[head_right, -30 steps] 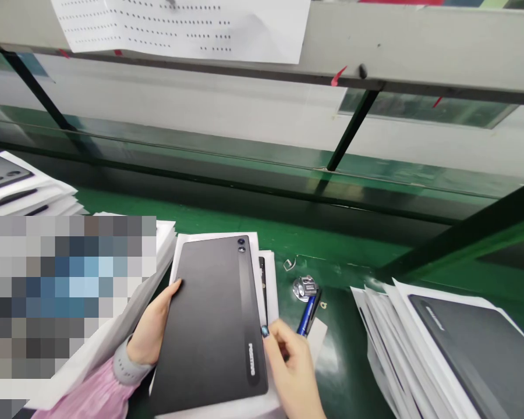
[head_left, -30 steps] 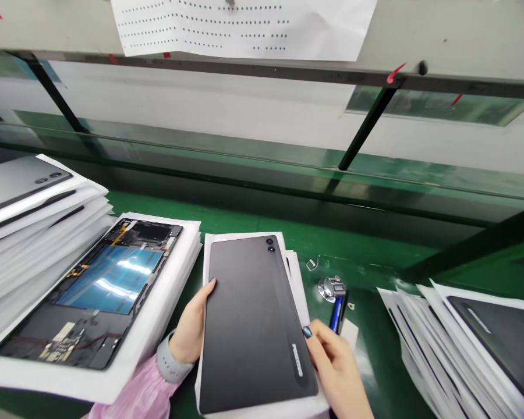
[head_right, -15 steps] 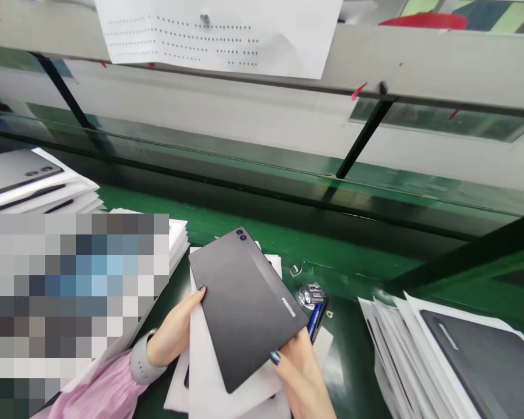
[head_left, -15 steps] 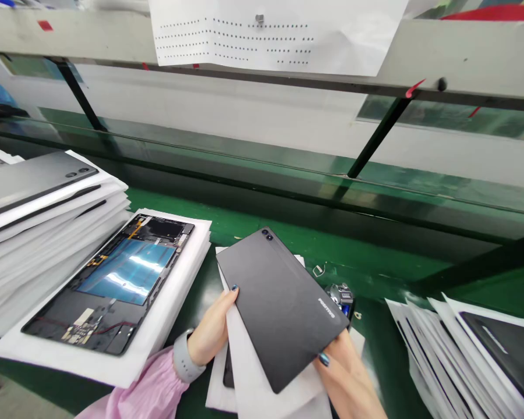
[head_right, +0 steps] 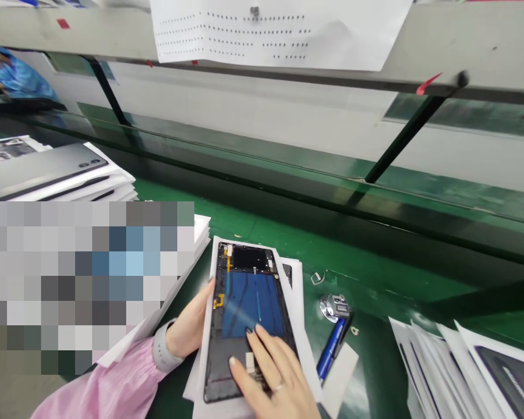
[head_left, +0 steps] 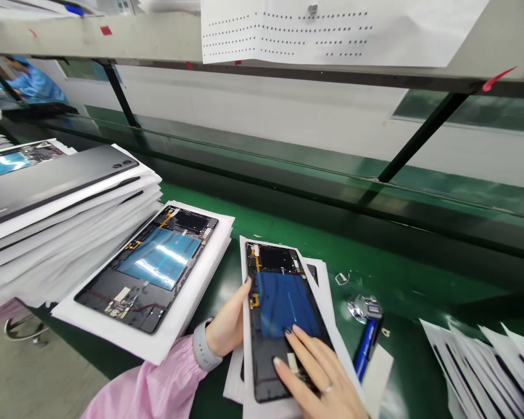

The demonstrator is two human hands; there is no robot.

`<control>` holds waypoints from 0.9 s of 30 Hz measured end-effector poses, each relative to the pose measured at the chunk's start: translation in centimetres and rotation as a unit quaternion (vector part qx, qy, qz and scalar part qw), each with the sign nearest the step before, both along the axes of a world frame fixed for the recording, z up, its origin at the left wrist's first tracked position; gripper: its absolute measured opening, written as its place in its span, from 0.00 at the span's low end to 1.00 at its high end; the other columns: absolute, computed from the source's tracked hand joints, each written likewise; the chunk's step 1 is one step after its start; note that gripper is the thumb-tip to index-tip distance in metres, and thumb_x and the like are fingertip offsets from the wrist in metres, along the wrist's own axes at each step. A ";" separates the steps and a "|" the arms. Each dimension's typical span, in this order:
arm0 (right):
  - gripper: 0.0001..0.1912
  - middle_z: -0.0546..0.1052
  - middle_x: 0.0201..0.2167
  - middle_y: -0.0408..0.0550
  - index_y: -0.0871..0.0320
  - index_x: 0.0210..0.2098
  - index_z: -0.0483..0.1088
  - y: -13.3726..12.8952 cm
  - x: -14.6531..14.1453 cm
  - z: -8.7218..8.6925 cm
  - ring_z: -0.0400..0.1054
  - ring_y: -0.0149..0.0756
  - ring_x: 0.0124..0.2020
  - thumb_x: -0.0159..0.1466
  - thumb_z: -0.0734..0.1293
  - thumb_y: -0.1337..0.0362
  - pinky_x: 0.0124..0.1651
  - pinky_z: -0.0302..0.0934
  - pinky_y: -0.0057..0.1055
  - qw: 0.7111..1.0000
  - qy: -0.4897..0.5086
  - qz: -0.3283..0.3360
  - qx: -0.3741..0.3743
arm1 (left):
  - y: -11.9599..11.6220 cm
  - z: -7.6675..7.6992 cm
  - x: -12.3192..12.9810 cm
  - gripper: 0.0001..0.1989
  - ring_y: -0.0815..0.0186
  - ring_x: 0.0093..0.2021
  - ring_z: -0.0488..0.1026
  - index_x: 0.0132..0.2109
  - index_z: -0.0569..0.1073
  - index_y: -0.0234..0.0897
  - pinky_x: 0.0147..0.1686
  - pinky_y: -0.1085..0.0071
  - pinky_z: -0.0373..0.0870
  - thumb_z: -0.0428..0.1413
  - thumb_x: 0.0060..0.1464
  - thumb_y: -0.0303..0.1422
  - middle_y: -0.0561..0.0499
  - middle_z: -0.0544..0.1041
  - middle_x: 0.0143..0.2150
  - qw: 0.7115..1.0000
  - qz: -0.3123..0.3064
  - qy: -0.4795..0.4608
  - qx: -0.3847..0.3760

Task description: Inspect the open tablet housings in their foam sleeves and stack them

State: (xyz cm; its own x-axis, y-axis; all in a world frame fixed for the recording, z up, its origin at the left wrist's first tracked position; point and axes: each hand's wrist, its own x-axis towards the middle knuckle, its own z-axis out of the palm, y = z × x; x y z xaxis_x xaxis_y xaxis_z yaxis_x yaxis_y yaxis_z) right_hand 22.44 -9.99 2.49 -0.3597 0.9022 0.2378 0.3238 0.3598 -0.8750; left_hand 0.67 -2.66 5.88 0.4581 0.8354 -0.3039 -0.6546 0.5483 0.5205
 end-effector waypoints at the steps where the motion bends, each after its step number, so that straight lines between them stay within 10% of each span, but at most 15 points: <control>1: 0.16 0.74 0.56 0.45 0.38 0.50 0.77 0.1 -1.0 0.0 0.64 0.54 0.61 0.68 0.65 0.65 0.64 0.52 0.57 0.998 -0.027 -0.019 0.052 | 0.0 0.1 0.0 0.25 0.46 0.56 0.74 0.50 0.78 0.30 0.60 0.55 0.63 0.60 0.53 0.46 0.40 0.83 0.46 1.000 0.009 0.019 -0.007; 6: 0.26 0.74 0.58 0.49 0.45 0.58 0.71 0.7 -2.0 0.5 0.64 0.50 0.61 0.66 0.60 0.75 0.62 0.59 0.49 0.968 -0.122 -0.003 0.220 | -0.1 0.3 0.0 0.18 0.52 0.38 0.80 0.41 0.79 0.32 0.42 0.62 0.73 0.67 0.42 0.36 0.46 0.83 0.33 0.993 0.070 0.091 -0.036; 10: 0.18 0.78 0.43 0.54 0.57 0.45 0.72 1.5 -0.6 0.5 0.72 0.49 0.52 0.59 0.61 0.77 0.52 0.70 0.42 0.946 -0.141 -0.026 0.292 | -0.1 -0.4 -0.2 0.16 0.63 0.25 0.76 0.32 0.77 0.34 0.28 0.70 0.71 0.70 0.36 0.37 0.51 0.79 0.24 0.985 0.107 0.113 -0.068; 27: 0.26 0.71 0.53 0.52 0.50 0.47 0.72 1.2 -1.1 0.9 0.61 0.50 0.61 0.57 0.58 0.81 0.56 0.64 0.47 0.956 -0.159 0.031 0.244 | 0.0 -0.2 -0.1 0.15 0.58 0.31 0.80 0.30 0.78 0.34 0.31 0.68 0.74 0.70 0.35 0.38 0.50 0.81 0.26 0.989 0.082 0.113 -0.043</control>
State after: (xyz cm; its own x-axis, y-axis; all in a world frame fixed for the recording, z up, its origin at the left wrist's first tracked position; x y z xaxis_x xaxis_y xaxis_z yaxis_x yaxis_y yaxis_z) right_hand 21.35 -8.81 3.43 -0.5335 0.6861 0.4947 0.5095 0.7275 -0.4595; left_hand 0.56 -2.62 5.68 0.2301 0.8593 -0.4568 -0.6110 0.4929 0.6195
